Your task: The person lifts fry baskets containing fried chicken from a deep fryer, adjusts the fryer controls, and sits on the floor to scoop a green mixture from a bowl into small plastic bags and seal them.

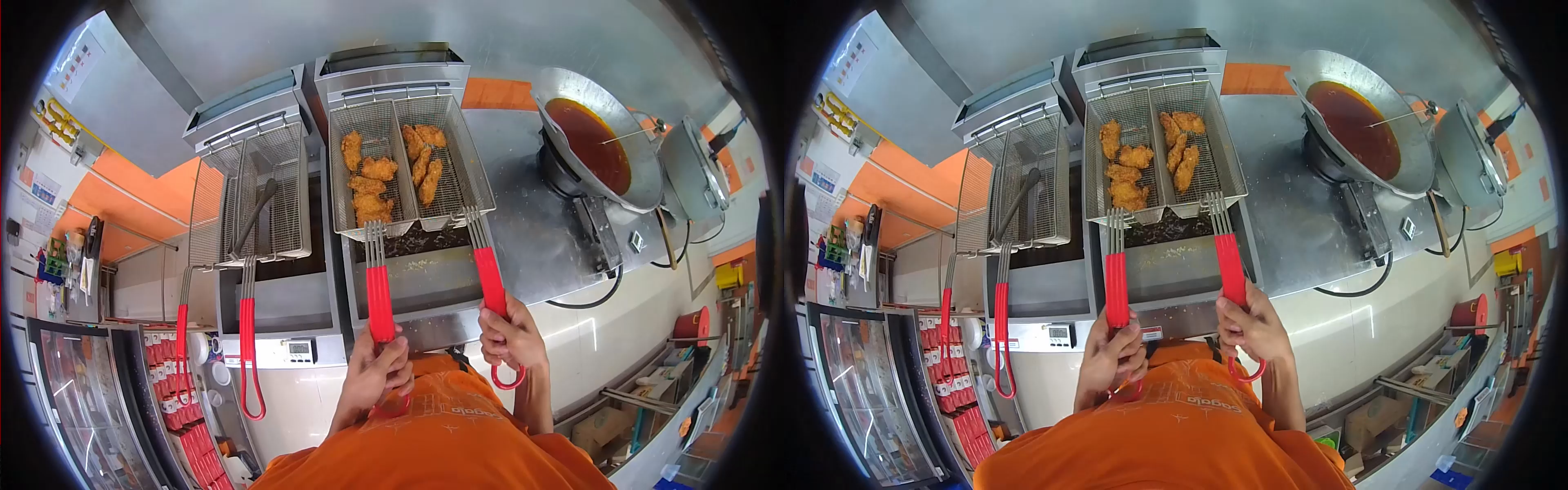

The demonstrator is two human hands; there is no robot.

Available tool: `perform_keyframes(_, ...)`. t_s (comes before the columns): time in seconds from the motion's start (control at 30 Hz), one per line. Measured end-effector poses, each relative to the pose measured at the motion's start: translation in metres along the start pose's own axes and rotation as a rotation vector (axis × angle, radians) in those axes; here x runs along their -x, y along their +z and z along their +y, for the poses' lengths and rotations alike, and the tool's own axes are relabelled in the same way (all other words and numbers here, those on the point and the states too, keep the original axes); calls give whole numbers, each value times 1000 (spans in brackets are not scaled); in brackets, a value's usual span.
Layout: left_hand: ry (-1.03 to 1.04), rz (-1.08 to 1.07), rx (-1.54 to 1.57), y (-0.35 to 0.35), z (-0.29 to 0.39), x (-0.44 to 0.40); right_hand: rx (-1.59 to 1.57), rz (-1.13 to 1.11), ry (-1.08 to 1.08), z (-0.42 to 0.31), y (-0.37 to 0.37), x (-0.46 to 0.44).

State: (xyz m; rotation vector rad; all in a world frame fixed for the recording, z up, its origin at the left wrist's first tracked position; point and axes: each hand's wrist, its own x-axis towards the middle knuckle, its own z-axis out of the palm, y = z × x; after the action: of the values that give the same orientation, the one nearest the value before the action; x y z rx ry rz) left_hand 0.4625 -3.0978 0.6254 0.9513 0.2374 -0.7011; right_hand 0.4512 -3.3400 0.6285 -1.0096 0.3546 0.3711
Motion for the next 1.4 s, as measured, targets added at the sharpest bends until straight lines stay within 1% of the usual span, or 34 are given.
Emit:
perform_keyframes(0.13, 20, -25, 32, -7, -12, -3, 58, -5, -41, 11, -14, -1)
perform_keyframes(0.23, 17, -81, 112, -13, -13, -5, -31, 11, -52, 12, -13, 0)
perform_keyframes(0.27, 7, -100, 149, -15, -14, -5, -57, -28, -44, 16, -22, -1)
perform_keyframes(0.37, 28, -55, 135, -15, -19, -7, -63, 42, -136, 26, -26, 11)
perform_keyframes(0.4, 31, -159, 163, -29, -25, -10, 33, 66, -143, 31, -35, 20)
perform_keyframes(0.43, 41, -204, 209, -31, -28, -11, 88, 114, -162, 41, -46, 30)
perform_keyframes(0.5, 137, -85, 232, -26, -40, -11, 203, 205, -205, 69, -70, 48)
perform_keyframes(0.57, 172, -111, 45, -68, -88, -23, 244, 240, -180, 102, -102, 73)
perform_keyframes(0.6, 145, -152, -196, -79, -108, -22, 291, 265, -161, 117, -117, 87)
perform_keyframes(0.63, -8, -113, -354, -93, -139, -26, 337, 293, -138, 132, -130, 102)
perform_keyframes(0.7, -190, -109, -432, -99, -193, -38, 303, 353, -87, 162, -155, 134)
perform_keyframes(0.8, -299, -10, -311, -121, -301, -84, 283, 413, -16, 207, -198, 174)
perform_keyframes(0.87, -403, 39, -17, -137, -373, -128, 281, 436, 29, 231, -224, 203)
perform_keyframes(0.93, -300, 101, 14, -119, -412, -162, 304, 471, 68, 248, -244, 237)
perform_keyframes(1.0, -118, 123, 250, -95, -433, -191, 322, 522, 116, 263, -266, 275)
perform_keyframes(1.07, 51, 123, 401, -88, -455, -222, 257, 615, 138, 287, -293, 320)
perform_keyframes(1.13, 173, 220, 541, -85, -475, -244, 203, 682, 160, 301, -307, 360)
perform_keyframes(1.2, 256, 338, 541, -63, -475, -244, 166, 740, 225, 311, -317, 390)
perform_keyframes(1.23, 280, 353, 540, -65, -478, -251, 148, 770, 252, 317, -323, 403)
perform_keyframes(1.3, 326, 374, 535, -70, -483, -263, 123, 762, 258, 330, -335, 420)
perform_keyframes(1.33, 334, 454, 564, -63, -482, -264, 117, 758, 258, 333, -338, 425)
perform_keyframes(1.4, 362, 477, 572, -63, -484, -268, 117, 756, 263, 336, -342, 429)
